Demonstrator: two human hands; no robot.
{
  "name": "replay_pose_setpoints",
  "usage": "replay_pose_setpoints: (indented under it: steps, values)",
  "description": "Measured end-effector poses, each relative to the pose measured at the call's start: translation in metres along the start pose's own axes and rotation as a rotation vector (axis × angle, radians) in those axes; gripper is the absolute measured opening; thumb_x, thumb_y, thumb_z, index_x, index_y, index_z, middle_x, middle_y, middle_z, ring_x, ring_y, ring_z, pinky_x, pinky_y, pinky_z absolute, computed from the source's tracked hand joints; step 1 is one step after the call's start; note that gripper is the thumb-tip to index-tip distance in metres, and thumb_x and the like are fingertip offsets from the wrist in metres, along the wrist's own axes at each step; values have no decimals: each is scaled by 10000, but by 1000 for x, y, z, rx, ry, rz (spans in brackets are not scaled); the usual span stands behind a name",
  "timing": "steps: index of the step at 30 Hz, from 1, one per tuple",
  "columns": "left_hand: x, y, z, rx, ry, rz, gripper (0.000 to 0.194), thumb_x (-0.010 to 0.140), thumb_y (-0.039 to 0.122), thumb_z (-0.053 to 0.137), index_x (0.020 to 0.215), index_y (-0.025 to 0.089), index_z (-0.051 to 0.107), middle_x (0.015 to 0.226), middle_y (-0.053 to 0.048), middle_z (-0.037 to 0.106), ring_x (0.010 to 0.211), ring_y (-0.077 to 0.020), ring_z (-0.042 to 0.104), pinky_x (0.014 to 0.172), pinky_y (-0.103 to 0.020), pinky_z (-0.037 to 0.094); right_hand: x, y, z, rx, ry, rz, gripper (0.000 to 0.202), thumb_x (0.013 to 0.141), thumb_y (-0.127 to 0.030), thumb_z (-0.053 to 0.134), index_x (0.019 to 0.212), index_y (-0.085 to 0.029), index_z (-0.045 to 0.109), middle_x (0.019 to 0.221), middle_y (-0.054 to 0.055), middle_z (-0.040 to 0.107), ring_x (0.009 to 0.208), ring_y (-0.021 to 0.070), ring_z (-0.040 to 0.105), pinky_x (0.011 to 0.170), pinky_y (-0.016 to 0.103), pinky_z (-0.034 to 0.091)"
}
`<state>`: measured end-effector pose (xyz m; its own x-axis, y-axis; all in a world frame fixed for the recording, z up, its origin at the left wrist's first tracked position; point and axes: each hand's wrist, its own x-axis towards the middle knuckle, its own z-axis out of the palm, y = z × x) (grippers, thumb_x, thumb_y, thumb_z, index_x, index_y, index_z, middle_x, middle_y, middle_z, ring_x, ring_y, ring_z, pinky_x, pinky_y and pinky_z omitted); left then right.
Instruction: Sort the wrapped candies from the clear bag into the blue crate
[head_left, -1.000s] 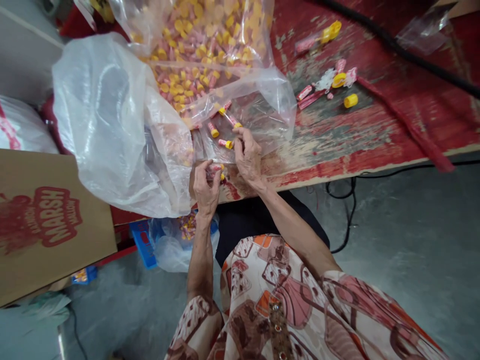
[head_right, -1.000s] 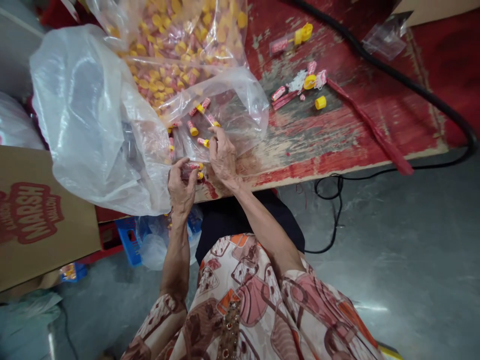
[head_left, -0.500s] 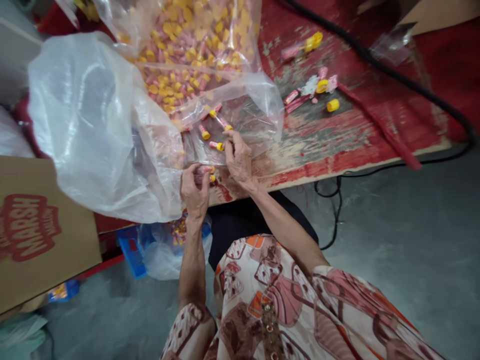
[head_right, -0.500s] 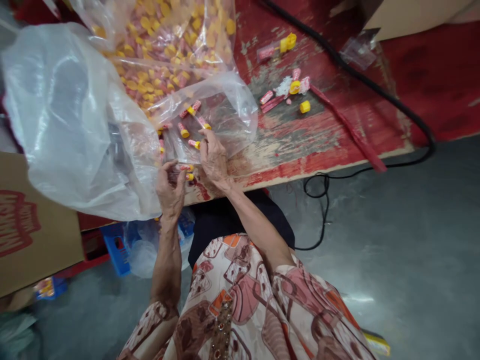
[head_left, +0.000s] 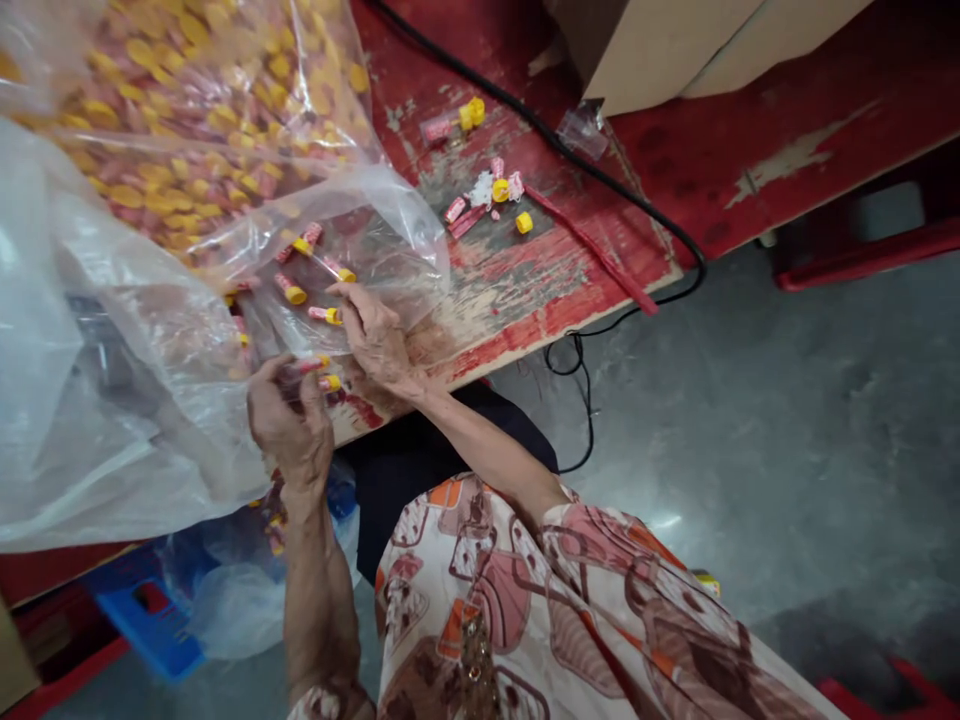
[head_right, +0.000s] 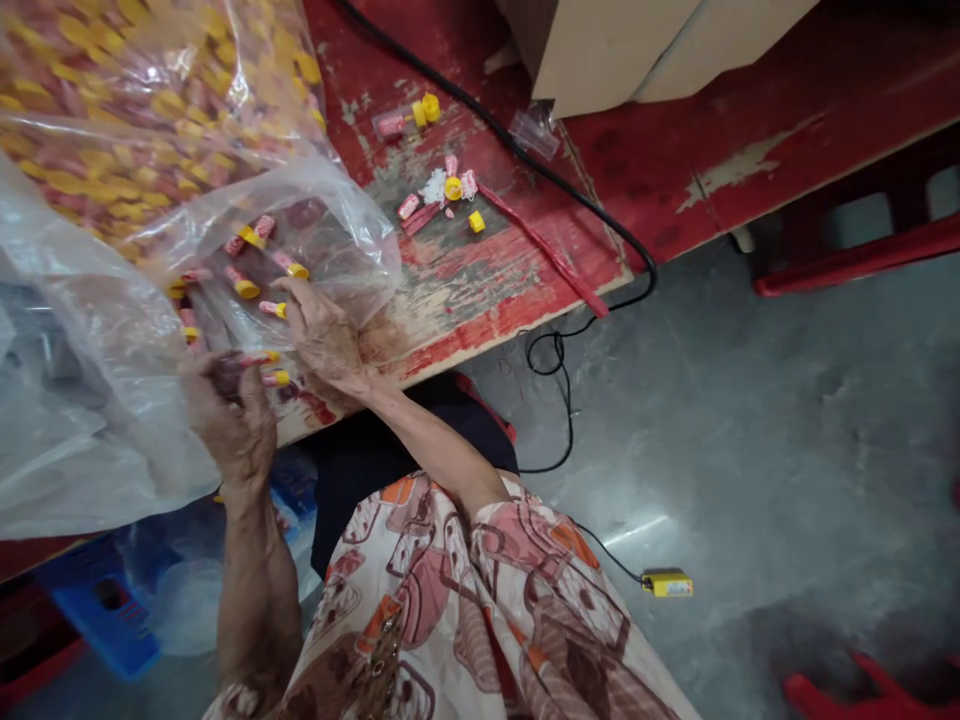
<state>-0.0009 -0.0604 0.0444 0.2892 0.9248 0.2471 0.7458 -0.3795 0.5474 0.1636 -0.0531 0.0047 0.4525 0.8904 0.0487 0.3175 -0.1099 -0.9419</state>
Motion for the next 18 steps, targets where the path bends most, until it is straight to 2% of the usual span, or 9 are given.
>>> replay_pose_setpoints:
  steps: [2, 4, 6, 8, 11, 15, 18]
  values:
    - [3, -3, 2, 38, -94, -3, 279, 1090, 486, 610, 1206, 245, 687, 1157, -148, 741, 1116, -287, 744, 1040, -514, 583, -1, -3, -2, -17, -19, -4, 370, 1201, -74, 438, 1493, -128, 659, 1460, 80, 788, 1346, 119, 754, 1201, 214, 532]
    - [7, -9, 3, 53, -134, -1, 265, 1086, 493, 615, 1188, 258, 685, 1153, -148, 744, 1111, -293, 746, 1045, -516, 573, -5, -5, -3, -65, -42, -51, 380, 1227, -112, 406, 1529, -109, 636, 1500, 94, 769, 1393, 112, 731, 1217, 203, 514]
    - [9, -15, 3, 57, -149, 4, 244, 1084, 474, 627, 1192, 260, 674, 1188, -149, 741, 1134, -294, 743, 1052, -502, 566, -11, -7, -5, -154, -89, -171, 380, 1242, -168, 429, 1562, -91, 619, 1562, 123, 732, 1470, 129, 686, 1265, 228, 488]
    - [10, -21, 5, 62, -132, 5, 211, 1070, 428, 644, 1165, 240, 660, 1200, -150, 731, 1151, -296, 732, 1049, -476, 562, -19, -7, -6, -258, -156, -324, 392, 1237, -275, 530, 1572, -97, 628, 1624, 155, 678, 1548, 180, 629, 1296, 284, 488]
    - [11, -32, 10, 66, -94, 3, 259, 1008, 336, 674, 1212, 178, 658, 1191, -153, 722, 1126, -291, 719, 1016, -430, 567, -27, -5, -5, -353, -245, -499, 442, 1225, -413, 572, 1549, -126, 663, 1581, 156, 676, 1561, 229, 608, 1277, 341, 529]
    - [13, -36, 13, 54, -117, 0, 378, 936, 249, 662, 1295, 132, 676, 1137, -124, 738, 959, -239, 695, 928, -388, 583, -28, 1, 2, -375, -257, -576, 404, 1264, -354, 448, 1505, -133, 685, 1417, 123, 722, 1481, 215, 648, 1220, 346, 568]
    - [10, -27, 7, -27, -129, 32, 433, 939, 276, 680, 1351, 144, 675, 1159, -104, 735, 948, -213, 684, 905, -368, 595, -26, 5, 6, -361, -222, -552, 359, 1255, -351, 483, 1480, -177, 702, 1437, 101, 720, 1442, 203, 663, 1182, 312, 576]
